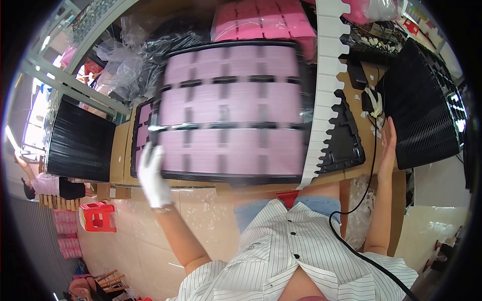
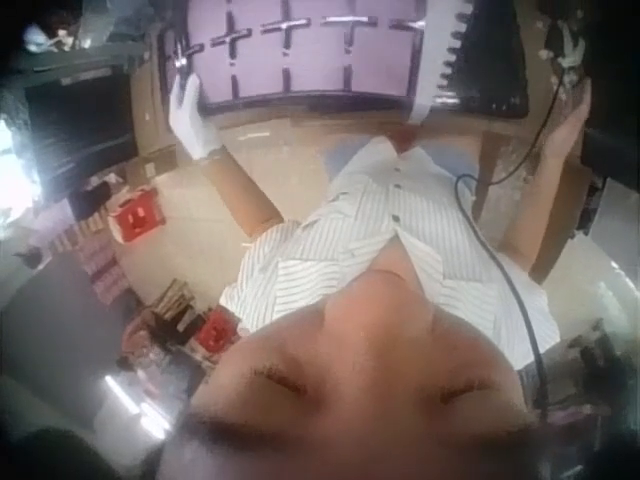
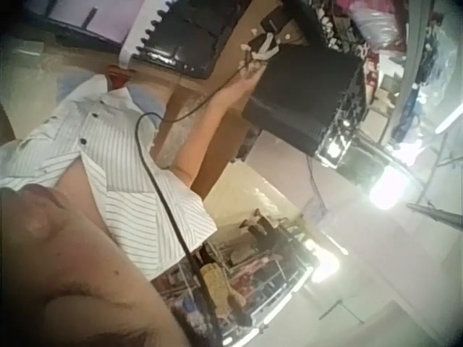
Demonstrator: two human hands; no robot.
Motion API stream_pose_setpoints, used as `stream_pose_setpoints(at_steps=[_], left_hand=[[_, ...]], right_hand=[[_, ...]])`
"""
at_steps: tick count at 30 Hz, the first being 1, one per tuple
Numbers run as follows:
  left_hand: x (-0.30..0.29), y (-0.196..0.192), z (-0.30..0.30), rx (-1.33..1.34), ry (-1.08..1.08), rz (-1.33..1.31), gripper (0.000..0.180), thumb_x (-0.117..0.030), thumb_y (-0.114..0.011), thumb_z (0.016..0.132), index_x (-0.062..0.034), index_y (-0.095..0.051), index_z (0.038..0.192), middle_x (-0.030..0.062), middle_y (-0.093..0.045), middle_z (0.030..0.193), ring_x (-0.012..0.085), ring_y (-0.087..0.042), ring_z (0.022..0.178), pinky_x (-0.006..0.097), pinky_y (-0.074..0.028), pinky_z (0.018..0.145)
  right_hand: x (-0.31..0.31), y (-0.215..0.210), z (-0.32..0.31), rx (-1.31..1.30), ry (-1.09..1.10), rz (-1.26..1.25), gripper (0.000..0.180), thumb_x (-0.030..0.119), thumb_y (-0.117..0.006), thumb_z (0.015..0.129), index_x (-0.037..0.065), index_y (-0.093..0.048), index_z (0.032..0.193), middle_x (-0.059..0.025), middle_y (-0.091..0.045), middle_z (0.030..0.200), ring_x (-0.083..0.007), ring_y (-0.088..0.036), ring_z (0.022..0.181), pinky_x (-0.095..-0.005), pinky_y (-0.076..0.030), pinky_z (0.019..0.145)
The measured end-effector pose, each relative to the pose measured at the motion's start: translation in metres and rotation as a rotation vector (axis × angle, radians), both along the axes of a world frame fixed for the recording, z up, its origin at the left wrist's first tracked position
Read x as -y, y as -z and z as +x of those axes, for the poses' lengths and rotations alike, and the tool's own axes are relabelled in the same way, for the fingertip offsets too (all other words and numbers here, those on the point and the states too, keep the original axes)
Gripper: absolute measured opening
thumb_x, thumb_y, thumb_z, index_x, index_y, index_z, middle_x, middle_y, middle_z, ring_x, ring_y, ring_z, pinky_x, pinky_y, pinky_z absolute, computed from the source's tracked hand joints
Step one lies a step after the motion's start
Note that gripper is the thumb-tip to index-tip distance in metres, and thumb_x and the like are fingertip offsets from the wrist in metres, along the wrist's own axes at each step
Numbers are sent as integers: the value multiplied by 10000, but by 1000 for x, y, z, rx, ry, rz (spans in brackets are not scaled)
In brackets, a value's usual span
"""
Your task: The person places pink foam inserts into black plastic compartment trays by hand.
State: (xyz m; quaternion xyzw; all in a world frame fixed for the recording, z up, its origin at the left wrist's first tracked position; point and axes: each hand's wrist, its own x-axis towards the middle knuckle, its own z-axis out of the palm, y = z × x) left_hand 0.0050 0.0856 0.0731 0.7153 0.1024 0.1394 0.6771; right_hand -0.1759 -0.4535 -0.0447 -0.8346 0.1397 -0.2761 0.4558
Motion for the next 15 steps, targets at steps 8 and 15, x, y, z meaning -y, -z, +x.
stream_pose_setpoints(at_steps=[8, 15], left_hand=[[-233, 68, 82, -60, -93, -60, 447, -139, -723, 855, 25, -599, 1252, 81, -637, 1173, 155, -599, 1027, 291, -468, 925], [-163, 65, 90, -33, -359, 1566, 544, -387, -758, 768, -43, -641, 1173, 191, -634, 1159, 339, -589, 1106, 430, -471, 951]], right_hand=[[-9, 1, -23, 99, 107, 170, 657, 529, -237, 1024, 58, -333, 1472, -114, -322, 1528, -238, -269, 1432, -420, -269, 1146], [-37, -21, -1, 151, 87, 41, 634, 486, -232, 1033, 21, -350, 1448, -151, -359, 1489, -272, -324, 1396, -432, -285, 1137]])
